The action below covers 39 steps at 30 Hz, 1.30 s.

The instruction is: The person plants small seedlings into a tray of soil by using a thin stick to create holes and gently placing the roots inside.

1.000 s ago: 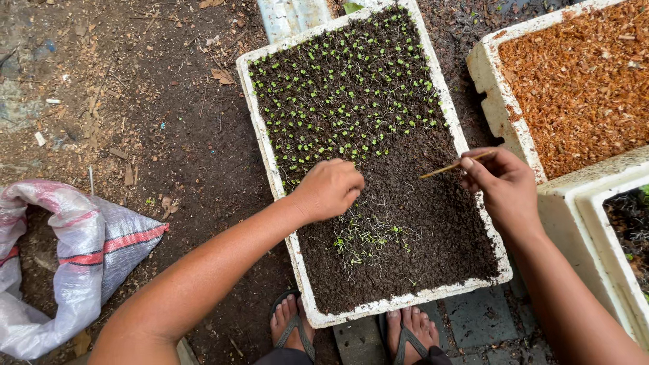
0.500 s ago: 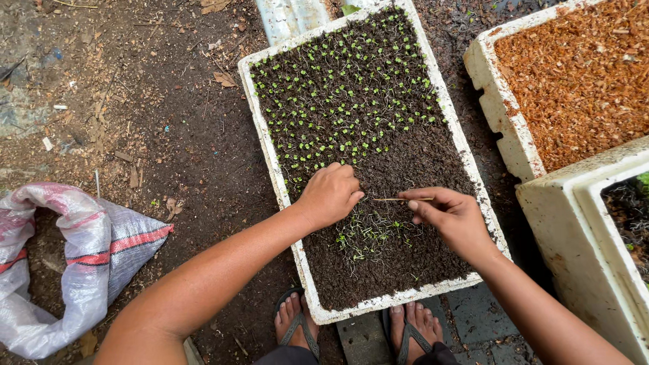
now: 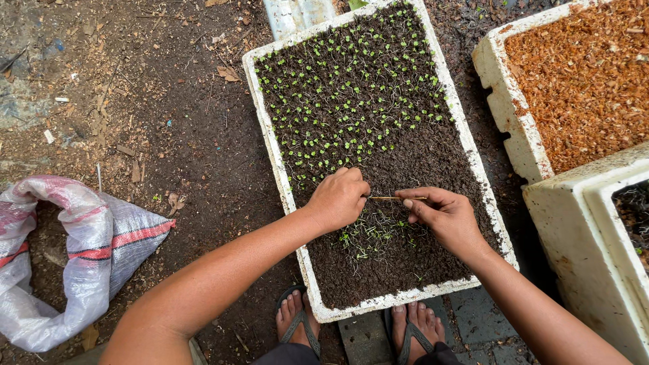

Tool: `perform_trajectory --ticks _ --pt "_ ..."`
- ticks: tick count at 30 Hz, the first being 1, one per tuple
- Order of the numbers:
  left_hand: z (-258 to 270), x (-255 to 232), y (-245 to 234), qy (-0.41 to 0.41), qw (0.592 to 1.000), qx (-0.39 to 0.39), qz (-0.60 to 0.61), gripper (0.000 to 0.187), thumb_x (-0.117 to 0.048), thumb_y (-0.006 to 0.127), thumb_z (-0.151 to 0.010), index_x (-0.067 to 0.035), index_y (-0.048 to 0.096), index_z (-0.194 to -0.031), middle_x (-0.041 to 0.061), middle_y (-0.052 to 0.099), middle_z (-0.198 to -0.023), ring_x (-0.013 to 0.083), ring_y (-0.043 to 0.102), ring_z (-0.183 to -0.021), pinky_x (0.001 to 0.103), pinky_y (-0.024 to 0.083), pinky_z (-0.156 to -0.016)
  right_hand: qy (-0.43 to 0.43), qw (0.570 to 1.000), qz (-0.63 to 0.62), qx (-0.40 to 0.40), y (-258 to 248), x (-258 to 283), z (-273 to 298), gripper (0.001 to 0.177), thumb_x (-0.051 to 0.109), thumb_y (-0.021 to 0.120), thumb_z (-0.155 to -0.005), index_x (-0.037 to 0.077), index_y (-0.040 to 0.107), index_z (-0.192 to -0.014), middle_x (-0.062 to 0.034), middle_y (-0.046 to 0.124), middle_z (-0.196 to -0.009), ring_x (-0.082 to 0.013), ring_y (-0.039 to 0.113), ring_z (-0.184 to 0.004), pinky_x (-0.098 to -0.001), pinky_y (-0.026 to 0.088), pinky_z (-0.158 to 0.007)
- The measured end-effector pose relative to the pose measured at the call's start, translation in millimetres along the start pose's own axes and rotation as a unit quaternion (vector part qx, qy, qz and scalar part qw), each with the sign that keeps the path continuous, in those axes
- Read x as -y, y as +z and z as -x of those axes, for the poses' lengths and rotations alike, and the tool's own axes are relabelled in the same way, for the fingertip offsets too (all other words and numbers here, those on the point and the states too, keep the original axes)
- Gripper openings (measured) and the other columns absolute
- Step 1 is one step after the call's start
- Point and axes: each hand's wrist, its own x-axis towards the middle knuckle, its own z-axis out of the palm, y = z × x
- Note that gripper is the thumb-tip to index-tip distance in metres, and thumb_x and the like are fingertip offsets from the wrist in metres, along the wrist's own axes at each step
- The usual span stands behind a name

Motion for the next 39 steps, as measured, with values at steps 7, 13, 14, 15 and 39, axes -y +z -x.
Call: perform_trajectory --ticks 7,13,14,15,39 --pt "0 -12 -16 -0.032 0.998 0.005 0.05 0.011 -0.012 0.068 -0.09 -0.005 0.074 -0.097 0.01 0.062 -0.092 0.0278 0.065 -0.095 0.042 0.055 -0.083 0.002 0.999 -0.041 -0.01 2 3 1 0.018 0.002 0.074 -0.089 0.002 0.078 -0.107 -0.0197 0.078 -0.105 -0.0134 0.07 -0.066 -0.0223 0.057 -0.061" --pt "-5 -8 -18 -0.057 0.992 -0.026 0.112 0.009 -0.01 0.067 -0.091 -0.005 0.072 -0.097 0.011 0.063 -0.09 0.0311 0.066 -0.094 0.045 0.056 -0.083 -0.026 0.998 -0.035 -0.054 -6 23 3 0.018 0.002 0.069 -0.094 0.002 0.075 -0.111 -0.0212 0.076 -0.106 -0.0188 0.072 -0.07 -0.028 0.061 -0.066" --pt "-6 -9 -23 -0.057 0.991 -0.026 0.114 0.009 -0.009 0.065 -0.092 -0.005 0.071 -0.096 0.011 0.065 -0.091 0.0325 0.068 -0.095 0.046 0.056 -0.084 -0.049 0.994 -0.048 -0.089 -10 25 2 0.016 0.001 0.068 -0.096 0.002 0.073 -0.112 -0.0193 0.075 -0.107 -0.0168 0.07 -0.072 -0.0256 0.06 -0.066" --pt "-6 -11 -27 -0.056 0.991 -0.026 0.117 0.008 -0.009 0.064 -0.092 -0.006 0.07 -0.096 0.012 0.066 -0.092 0.0338 0.069 -0.096 0.046 0.057 -0.086 -0.072 0.988 -0.062 -0.124 -14 28 1 0.015 0.001 0.067 -0.098 0.001 0.071 -0.112 -0.0175 0.074 -0.107 -0.0148 0.069 -0.074 -0.0231 0.059 -0.067" --pt "-111 -18 -52 0.091 0.994 0.003 0.054 0.033 0.005 0.048 -0.096 -0.005 0.062 -0.124 0.009 0.068 -0.083 0.0283 0.069 -0.087 0.044 0.058 -0.083 -0.09 0.991 -0.001 -0.099 -54 8 -122 0.015 0.008 0.074 -0.098 0.0 0.071 -0.11 -0.013 0.07 -0.083 -0.0131 0.066 -0.067 -0.0232 0.055 -0.058"
